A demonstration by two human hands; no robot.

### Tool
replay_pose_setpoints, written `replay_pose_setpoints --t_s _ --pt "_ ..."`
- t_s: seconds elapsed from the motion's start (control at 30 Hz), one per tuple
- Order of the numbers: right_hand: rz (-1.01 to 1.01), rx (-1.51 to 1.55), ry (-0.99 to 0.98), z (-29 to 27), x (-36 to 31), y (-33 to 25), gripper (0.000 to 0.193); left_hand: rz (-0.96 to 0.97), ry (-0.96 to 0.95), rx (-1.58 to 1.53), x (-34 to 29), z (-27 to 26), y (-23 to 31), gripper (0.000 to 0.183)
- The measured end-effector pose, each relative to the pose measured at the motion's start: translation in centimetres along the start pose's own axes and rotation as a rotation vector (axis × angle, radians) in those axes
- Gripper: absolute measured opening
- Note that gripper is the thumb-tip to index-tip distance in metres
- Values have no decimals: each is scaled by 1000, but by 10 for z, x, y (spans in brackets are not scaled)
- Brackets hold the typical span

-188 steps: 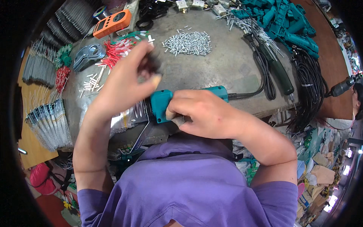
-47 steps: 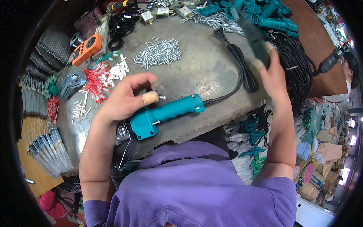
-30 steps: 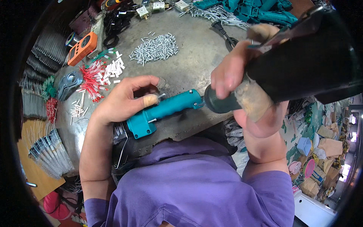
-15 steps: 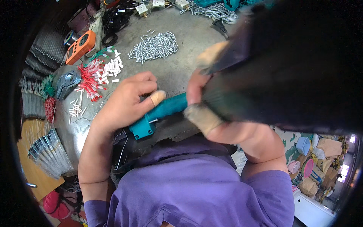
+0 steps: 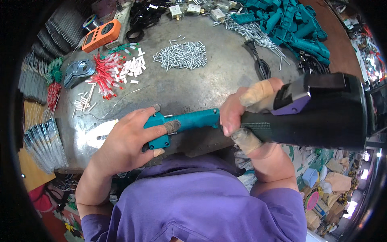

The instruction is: The person assembles an electronic device by wiring internal components into a green plastic housing and securing it with screws using an electric screwdriver.

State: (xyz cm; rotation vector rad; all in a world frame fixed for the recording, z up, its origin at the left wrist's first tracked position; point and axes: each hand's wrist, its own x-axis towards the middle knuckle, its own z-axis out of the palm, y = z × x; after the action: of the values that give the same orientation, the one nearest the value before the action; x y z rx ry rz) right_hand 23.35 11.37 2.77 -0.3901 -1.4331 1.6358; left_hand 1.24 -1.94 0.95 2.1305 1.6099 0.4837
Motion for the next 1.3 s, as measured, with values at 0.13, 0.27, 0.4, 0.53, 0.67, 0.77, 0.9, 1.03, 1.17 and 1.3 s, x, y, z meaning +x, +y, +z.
replay_pose_setpoints --t_s 0.13,0.27,0.4,0.53,0.67,0.77,0.9,1.03,1.17,1.3 --pt "-109 3 -243 -19 2 6 54 -20 -6 23 2 1 2 58" --pt "-42 57 -148 -17 3 2 57 -36 -24 41 2 2 3 58" --pt "-92 36 -338 -16 10 0 55 -81 -61 9 3 1 4 62" --pt "-113 -99 -137 -12 15 -8 53 -40 -11 27 2 4 2 57" --pt "-242 -47 -299 -25 28 -16 54 -24 -1 36 3 3 3 55" --pt "-229 -77 -173 -20 31 -9 51 -55 -30 11 3 2 5 54" --pt "-178 -19 -126 -21 28 0 48 -44 -27 12 4 1 4 53" --pt "-167 96 -87 -18 29 8 49 -49 -14 10 4 1 4 55" --pt "-124 -31 -120 -13 30 5 51 -55 4 18 4 3 5 57" --pt "-151 26 -130 -12 29 10 50 -53 -2 14 6 1 6 57"
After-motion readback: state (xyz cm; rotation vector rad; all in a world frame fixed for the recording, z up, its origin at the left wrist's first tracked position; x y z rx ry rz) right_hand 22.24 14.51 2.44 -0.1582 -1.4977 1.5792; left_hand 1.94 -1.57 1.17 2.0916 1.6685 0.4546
